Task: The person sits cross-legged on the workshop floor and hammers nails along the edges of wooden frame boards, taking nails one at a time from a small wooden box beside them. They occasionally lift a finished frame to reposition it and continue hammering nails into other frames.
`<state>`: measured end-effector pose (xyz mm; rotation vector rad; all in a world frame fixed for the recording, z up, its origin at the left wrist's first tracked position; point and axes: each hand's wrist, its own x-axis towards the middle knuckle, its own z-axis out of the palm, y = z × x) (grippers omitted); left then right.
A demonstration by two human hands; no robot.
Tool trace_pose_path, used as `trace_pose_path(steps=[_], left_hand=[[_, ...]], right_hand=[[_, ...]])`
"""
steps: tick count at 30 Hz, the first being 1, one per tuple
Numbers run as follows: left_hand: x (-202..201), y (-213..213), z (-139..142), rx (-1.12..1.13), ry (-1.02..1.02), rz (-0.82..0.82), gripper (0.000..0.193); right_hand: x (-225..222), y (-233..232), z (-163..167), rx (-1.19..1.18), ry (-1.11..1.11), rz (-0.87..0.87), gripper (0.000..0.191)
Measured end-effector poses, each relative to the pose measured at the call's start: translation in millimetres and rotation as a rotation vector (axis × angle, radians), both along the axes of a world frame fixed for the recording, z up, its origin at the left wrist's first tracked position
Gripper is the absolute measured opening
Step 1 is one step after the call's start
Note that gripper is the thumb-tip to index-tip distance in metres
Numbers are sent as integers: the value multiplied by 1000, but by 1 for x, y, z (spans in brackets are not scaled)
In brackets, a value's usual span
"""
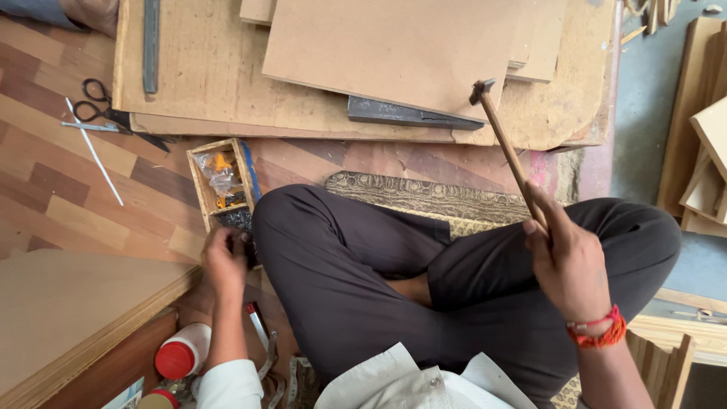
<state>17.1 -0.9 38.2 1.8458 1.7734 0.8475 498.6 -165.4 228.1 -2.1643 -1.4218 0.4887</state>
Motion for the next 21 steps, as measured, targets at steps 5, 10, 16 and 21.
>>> trace_pose_path(steps=[5,10,16,21], left_hand=[[32,42,51,30,-381,95,12],[167,87,92,133,-541,-438,29],[316,118,90,335,-152,-649,12],[324,121,72,256,-82,-670,18]], right_hand=[[-17,-16,1,4,37,3,51],[-23,-8,-24,10,29,-2,50],[-33,-7,-37,99,83,40,49],[-37,0,-37,212,-37,96,43]])
